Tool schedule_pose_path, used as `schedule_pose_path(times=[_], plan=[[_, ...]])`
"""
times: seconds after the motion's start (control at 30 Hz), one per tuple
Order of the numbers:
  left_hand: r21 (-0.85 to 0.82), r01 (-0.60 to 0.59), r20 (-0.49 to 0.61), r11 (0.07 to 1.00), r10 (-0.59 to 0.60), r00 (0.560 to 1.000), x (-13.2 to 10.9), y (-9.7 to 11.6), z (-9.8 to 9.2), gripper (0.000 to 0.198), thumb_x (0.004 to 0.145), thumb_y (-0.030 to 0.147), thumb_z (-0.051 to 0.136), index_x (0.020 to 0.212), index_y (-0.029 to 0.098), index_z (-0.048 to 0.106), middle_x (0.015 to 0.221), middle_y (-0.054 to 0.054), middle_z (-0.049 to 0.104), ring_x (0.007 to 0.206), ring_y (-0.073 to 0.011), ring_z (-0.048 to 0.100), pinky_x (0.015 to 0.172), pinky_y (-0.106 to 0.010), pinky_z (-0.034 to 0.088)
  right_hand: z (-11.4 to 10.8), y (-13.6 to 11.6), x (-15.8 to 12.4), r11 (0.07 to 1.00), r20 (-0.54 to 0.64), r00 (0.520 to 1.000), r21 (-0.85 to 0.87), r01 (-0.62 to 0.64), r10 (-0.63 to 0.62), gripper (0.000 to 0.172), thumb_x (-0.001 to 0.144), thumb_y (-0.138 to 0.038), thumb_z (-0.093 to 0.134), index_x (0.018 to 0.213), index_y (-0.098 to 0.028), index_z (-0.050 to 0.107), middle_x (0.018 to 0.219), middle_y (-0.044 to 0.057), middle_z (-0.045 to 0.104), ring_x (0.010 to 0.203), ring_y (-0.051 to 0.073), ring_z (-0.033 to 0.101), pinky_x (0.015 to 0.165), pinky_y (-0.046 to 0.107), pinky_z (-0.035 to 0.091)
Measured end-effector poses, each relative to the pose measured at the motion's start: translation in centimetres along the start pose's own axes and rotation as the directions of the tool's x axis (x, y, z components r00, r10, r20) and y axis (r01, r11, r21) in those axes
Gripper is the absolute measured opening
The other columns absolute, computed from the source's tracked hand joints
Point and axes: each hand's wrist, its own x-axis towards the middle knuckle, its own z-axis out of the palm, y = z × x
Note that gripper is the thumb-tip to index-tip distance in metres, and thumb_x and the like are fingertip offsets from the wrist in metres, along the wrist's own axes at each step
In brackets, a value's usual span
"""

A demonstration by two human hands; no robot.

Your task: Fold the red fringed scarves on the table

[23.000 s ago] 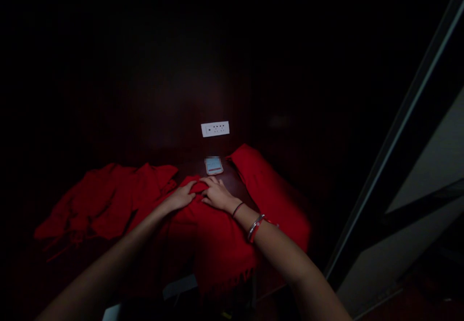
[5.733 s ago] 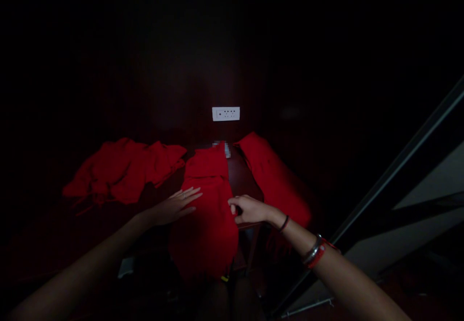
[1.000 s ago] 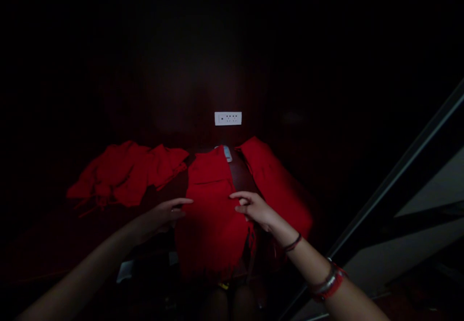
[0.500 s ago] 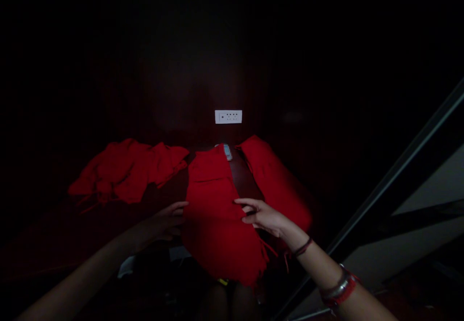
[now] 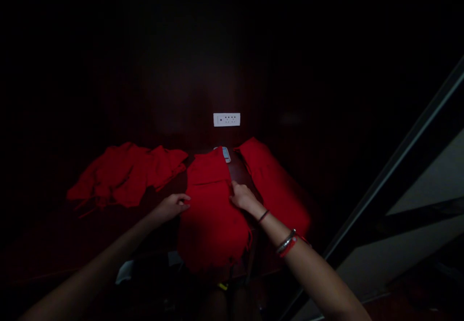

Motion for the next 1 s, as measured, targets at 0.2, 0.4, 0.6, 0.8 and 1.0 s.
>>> schedule_pose_path(times=[0.2,0.4,0.6,0.8,1.0], plan=[[-0.291,0.04,0.179,0.956,0.014,0.984,-0.9,-0.6,-0.4,0.045,0.062,0.027,0.052,0.104,0.014,0.045,0.061,0.006,0.047,0.055,-0.0072,0.048,0.046,-0.016,0.036,1.6,1.3,1.0,0.971,-0.136,0.991,0.238,0.04,-0.008,0.033,0.067,-0.013,0.047,0.099,-0.021,0.045,0.084,0.001,0.058,0.072,0.012,0.054,0.062,0.02,0.037],[-0.216,-0.07,0.221,0.974,0.118,0.968,-0.8,-0.5,-0.5,0.052,0.057,0.027,0.056,0.106,0.013,0.043,0.068,0.004,0.054,0.058,-0.0085,0.048,0.045,-0.017,0.038,1.0,2.3,1.1,0.944,-0.26,0.963,0.329,0.015,0.075,0.024,0.071,-0.013,0.039,0.093,-0.021,0.046,0.081,-0.001,0.056,0.07,0.011,0.051,0.062,0.02,0.038],[-0.255,0.06,0.213,0.965,-0.005,0.977,-0.9,1.1,-0.3,0.039,0.069,0.033,0.045,0.103,0.015,0.047,0.072,0.001,0.055,0.055,-0.0081,0.053,0.046,-0.017,0.038,1.0,1.2,-0.1,0.967,-0.088,0.983,0.186,0.176,-0.162,0.03,0.066,-0.009,0.047,0.094,-0.018,0.054,0.088,0.002,0.058,0.079,0.013,0.052,0.072,0.022,0.037],[-0.269,0.004,0.077,0.963,0.018,0.997,-1.1,0.1,0.7,0.028,0.065,0.024,0.049,0.091,0.012,0.051,0.051,0.007,0.044,0.047,-0.0076,0.049,0.04,-0.016,0.034,1.4,0.5,-0.8,0.972,-0.131,0.973,0.115,0.204,-0.189,0.029,0.071,-0.009,0.045,0.098,-0.012,0.056,0.093,0.007,0.056,0.084,0.013,0.051,0.078,0.022,0.036],[-0.034,-0.065,0.042,0.997,0.066,0.997,-1.6,-1.1,0.9,0.026,0.065,0.017,0.044,0.091,0.016,0.05,0.056,0.006,0.05,0.045,-0.0078,0.053,0.045,-0.017,0.038,1.6,0.9,-0.8,0.98,-0.14,0.978,0.105,0.168,-0.152,0.036,0.073,-0.011,0.044,0.109,-0.008,0.05,0.098,0.01,0.053,0.088,0.014,0.049,0.08,0.021,0.035]])
